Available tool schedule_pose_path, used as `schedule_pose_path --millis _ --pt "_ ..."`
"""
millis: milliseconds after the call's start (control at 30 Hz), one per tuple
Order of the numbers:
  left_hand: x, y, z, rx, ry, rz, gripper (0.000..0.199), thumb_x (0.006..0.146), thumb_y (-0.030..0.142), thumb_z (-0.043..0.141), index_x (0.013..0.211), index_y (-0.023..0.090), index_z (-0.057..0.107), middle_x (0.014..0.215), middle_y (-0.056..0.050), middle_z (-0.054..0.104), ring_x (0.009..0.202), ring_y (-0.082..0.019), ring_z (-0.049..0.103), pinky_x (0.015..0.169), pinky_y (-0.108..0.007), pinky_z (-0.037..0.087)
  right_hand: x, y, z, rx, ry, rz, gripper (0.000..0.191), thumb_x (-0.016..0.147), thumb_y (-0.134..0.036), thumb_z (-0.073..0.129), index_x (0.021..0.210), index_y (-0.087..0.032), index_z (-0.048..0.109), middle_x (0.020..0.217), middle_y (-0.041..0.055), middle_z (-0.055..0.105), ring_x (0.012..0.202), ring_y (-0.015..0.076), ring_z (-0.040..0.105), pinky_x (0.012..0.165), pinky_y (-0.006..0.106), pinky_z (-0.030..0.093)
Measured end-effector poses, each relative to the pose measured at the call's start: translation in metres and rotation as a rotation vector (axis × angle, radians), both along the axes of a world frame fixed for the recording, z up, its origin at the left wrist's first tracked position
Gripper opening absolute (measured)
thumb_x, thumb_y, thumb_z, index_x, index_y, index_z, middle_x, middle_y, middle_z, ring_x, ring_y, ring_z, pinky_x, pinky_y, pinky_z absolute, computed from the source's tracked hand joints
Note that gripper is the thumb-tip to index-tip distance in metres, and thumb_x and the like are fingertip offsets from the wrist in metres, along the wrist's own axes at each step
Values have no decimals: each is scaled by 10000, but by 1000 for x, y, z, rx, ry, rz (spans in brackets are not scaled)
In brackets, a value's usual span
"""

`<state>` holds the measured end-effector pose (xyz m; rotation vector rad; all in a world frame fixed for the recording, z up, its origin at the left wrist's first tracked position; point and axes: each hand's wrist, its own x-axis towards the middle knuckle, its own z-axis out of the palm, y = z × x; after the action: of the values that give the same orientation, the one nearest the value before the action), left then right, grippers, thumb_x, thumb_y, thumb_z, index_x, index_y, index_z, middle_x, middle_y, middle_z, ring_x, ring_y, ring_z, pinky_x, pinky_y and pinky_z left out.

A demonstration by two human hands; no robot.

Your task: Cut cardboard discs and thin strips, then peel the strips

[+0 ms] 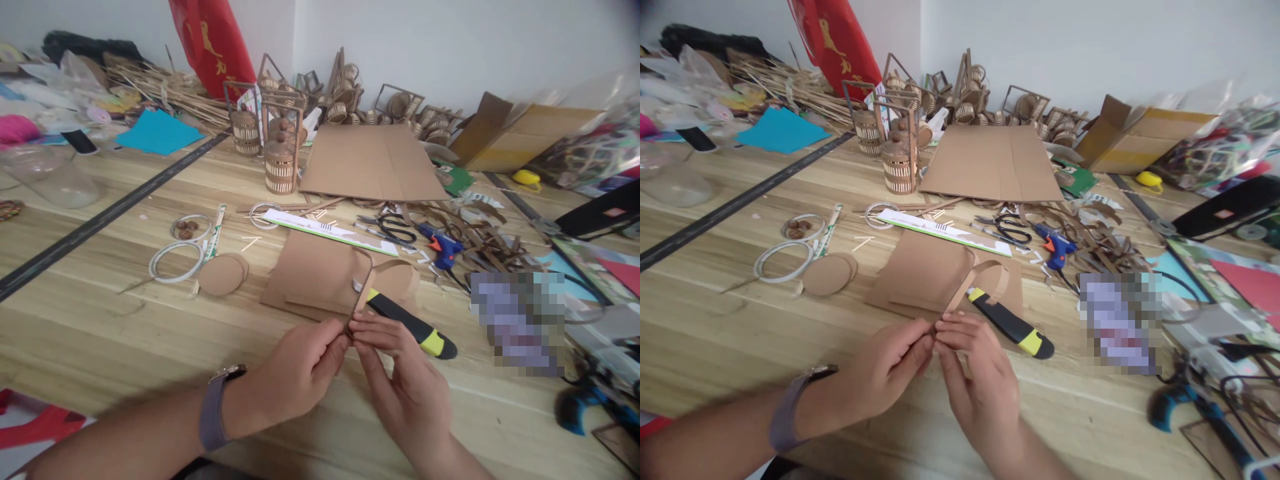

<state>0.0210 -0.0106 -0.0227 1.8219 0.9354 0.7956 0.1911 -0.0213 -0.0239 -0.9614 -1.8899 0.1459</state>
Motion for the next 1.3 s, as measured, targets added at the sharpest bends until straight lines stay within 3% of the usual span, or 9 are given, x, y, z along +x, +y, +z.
schedule_pose_path --millis 267,433,567,700,833,1167,1300 --pt "-5 2 -2 155 81 -83 363 1055 370 298 803 206 502 764 -24 592 701 -165 539 648 -270 385 7 -5 1 -218 239 45 96 970 -185 558 941 -229 639 896 76 748 889 223 736 765 368 631" --pt "-6 7 -2 45 77 -94 376 1037 471 337 843 202 514 744 -13 592 660 -163 543 605 -265 373 3 -3 4 -88 111 110 154 926 -104 578 988 -237 628 871 60 751 891 224 741 756 373 629" --pt "-6 8 -2 -76 53 -122 342 1050 387 307 804 212 468 695 11 578 630 -145 544 620 -253 388 1 0 2 24 -25 80 190 904 -85 601 1032 -221 634 895 70 748 899 222 737 788 385 625" --pt "-4 7 1 -97 24 -69 319 1044 358 316 787 217 442 675 27 535 601 -133 508 587 -244 367 3 2 -1 73 -93 35 207 896 -101 640 1076 -204 642 967 86 755 939 223 727 885 423 592" --pt "-4 5 3 -112 2 -70 318 1039 348 332 765 219 430 639 38 501 571 -128 476 568 -243 349 5 1 1 122 -134 24 233 888 -76 628 1074 -215 653 980 80 772 1008 235 708 847 411 574" --pt "-4 5 2 -9 16 -112 301 1033 311 346 756 217 419 639 36 489 561 -125 449 554 -244 311 5 -2 3 88 -103 -61 169 919 -99 559 999 -240 608 891 23 777 921 217 747 864 395 507" --pt "-5 6 0 99 21 -145 258 1023 262 354 772 223 400 640 42 473 561 -129 434 551 -251 290 8 -3 -1 32 -24 2 155 924 -99 561 1007 -227 587 884 31 763 959 223 733 893 417 519"
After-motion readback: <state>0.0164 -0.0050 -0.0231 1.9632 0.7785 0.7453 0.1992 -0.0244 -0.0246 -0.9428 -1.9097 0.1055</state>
